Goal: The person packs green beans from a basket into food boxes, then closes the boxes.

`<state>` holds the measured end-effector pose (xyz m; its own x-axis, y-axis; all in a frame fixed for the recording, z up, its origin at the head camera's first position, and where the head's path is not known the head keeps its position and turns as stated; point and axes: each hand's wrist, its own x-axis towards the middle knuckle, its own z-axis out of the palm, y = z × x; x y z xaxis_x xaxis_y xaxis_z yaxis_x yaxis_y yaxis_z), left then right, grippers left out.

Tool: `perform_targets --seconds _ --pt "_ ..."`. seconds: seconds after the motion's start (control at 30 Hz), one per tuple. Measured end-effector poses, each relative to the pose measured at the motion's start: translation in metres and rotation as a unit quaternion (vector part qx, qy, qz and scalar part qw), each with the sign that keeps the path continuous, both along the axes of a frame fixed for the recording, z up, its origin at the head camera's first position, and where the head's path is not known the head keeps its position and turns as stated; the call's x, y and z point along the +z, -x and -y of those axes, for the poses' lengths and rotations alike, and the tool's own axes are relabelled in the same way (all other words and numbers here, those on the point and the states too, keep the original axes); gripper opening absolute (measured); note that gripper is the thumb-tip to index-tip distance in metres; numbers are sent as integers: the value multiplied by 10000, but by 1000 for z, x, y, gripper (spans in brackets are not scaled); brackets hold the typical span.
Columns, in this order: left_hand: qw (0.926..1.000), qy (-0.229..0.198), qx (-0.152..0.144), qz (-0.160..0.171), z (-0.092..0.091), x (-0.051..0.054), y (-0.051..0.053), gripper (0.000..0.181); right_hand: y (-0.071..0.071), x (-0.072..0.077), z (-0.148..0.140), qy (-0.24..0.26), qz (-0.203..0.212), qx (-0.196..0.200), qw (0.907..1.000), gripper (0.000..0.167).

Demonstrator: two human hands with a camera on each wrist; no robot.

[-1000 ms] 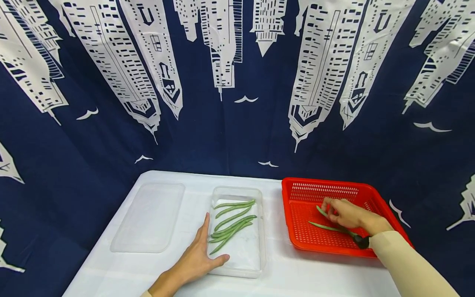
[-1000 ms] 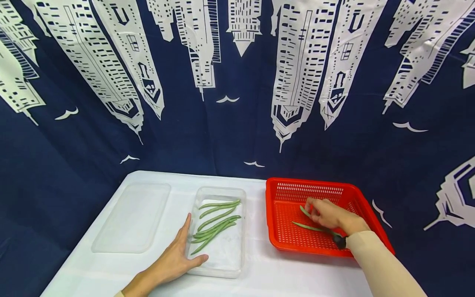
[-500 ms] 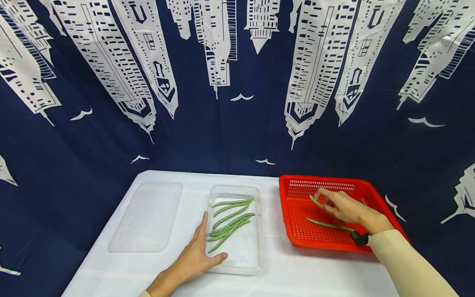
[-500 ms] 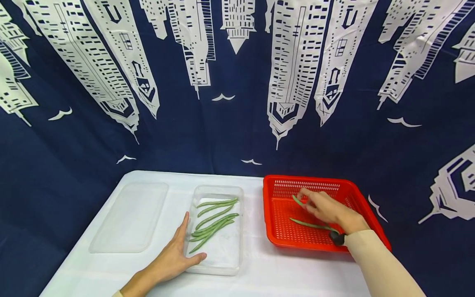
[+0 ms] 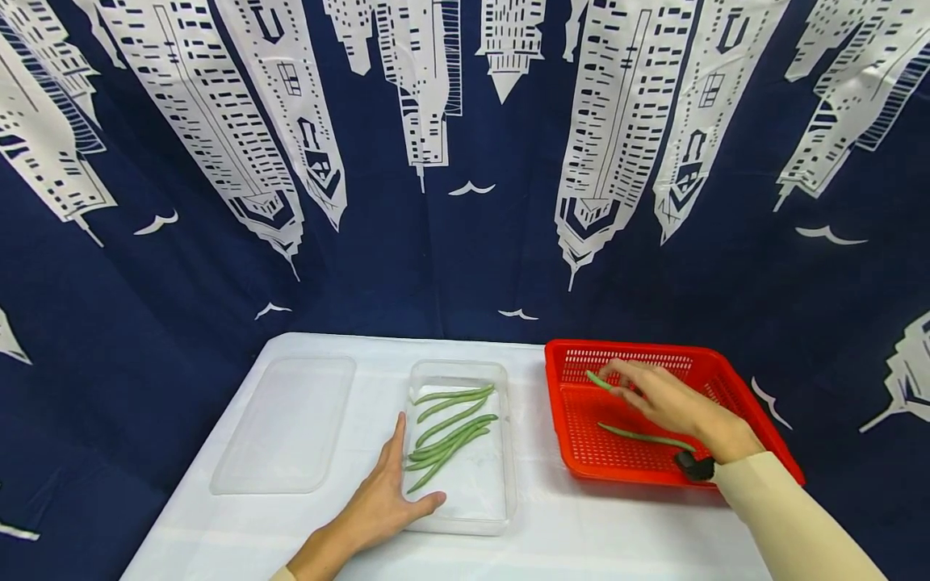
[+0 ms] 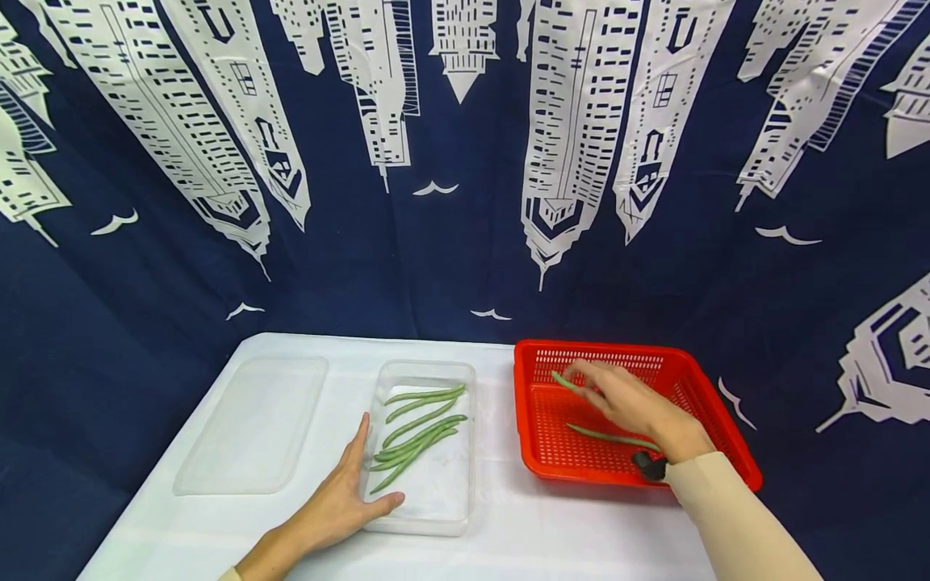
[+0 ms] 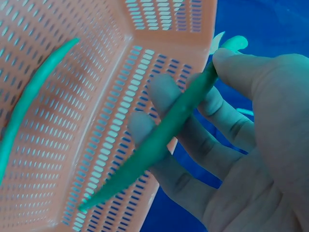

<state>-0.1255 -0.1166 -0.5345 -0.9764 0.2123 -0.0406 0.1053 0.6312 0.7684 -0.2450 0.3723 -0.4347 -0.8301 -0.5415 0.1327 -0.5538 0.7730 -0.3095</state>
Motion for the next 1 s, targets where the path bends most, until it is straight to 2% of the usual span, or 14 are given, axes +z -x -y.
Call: perform_targets --seconds 0.4,0.67,1.0 --pt "10000 -33 -50 54 1 -1 -3 144 -18 13 27 107 -308 118 9994 48" --pt "10000 -25 -58 20 1 1 -1 143 -28 21 53 172 -519 343 9979 52" --pt "9999 -65 -77 34 1 0 1 145 -37 25 84 353 -603 535 9961 36"
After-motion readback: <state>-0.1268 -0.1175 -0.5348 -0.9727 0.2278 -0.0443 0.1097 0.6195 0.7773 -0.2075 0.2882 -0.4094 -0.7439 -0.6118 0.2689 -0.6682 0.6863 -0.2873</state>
